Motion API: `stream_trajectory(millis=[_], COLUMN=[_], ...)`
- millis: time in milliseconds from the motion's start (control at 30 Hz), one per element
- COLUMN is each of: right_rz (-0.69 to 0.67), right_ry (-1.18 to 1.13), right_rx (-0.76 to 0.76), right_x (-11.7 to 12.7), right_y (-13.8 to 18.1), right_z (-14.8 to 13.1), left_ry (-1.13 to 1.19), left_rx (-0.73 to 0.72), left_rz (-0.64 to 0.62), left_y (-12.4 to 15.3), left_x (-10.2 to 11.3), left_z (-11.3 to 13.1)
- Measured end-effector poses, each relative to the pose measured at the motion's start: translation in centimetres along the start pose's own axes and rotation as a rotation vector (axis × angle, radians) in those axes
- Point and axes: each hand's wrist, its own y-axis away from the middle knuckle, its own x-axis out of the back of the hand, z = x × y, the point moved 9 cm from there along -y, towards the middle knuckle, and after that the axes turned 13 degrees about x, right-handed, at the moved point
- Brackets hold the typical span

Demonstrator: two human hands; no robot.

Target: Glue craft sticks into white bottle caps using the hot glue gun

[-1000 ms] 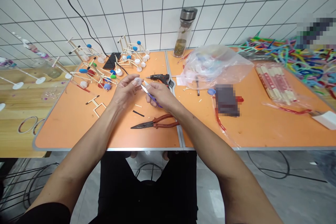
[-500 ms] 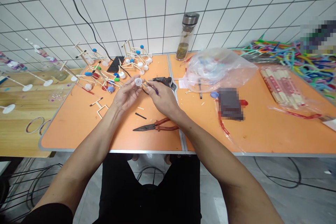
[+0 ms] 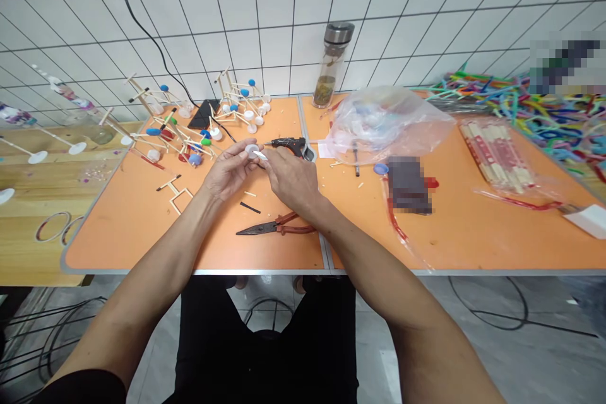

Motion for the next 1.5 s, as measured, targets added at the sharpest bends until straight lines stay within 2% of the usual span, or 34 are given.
stream_trajectory(millis=[200,333,400,533,700,767,833,933,1000,1067,1167,1267,1333,1400,1500], right_rz=[-0.021,-0.026,0.005,0.02,-0.128,-0.186,-0.159,-0.086,-0.11,-0.154,-0.167,-0.157,-0.138,-0.111,-0.124], right_ry=[0.094,0.026,-0.129,-0.606,-1.285,-1.406,-1.236,-0.619,-0.253,-0.031,0.123,0.113,-0.007,-0.247,-0.804], right_rx=[0.029,-0.014,-0.057,-0.167,-0.453,-0.486,-0.414,-0.236,-0.15,-0.087,-0.009,-0.009,-0.065,-0.134,-0.29], right_x=[0.0,-0.1,-0.2,-1.3,-4.4,-4.9,-4.3,-2.3,-1.6,-1.6,-1.5,-1.4,-1.4,-1.7,-3.3], right_y=[0.0,0.0,0.0,-0.3,0.5,0.7,0.5,0.0,0.0,0.1,0.1,0.1,0.0,0.0,0.2], right_z=[-0.5,-0.3,0.3,1.7,2.3,1.8,2.0,1.9,0.9,-0.1,-1.0,-0.9,-0.1,0.9,2.2], left_ry=[-0.069,-0.185,-0.245,-0.315,-0.332,-0.332,-0.343,-0.382,-0.422,-0.464,-0.475,-0.457,-0.462,-0.47,-0.456], left_rx=[-0.058,-0.147,-0.181,-0.214,-0.204,-0.191,-0.162,-0.124,-0.11,-0.092,-0.067,-0.08,-0.114,-0.139,-0.147], left_rz=[0.015,0.063,0.069,0.024,-0.029,-0.003,0.042,0.125,0.17,0.186,0.176,0.183,0.195,0.189,0.149], left_y=[-0.2,-0.1,-0.1,0.1,0.5,0.5,0.4,0.2,0.1,0.0,0.0,0.2,0.3,0.4,0.4], left_x=[0.1,0.4,0.4,-0.1,-0.9,-0.8,-0.5,0.3,0.7,0.8,0.6,0.4,0.3,0.1,-0.2], left_z=[-0.2,0.1,0.3,0.9,1.1,1.1,0.9,0.5,0.4,0.3,0.2,0.4,0.6,0.8,0.7])
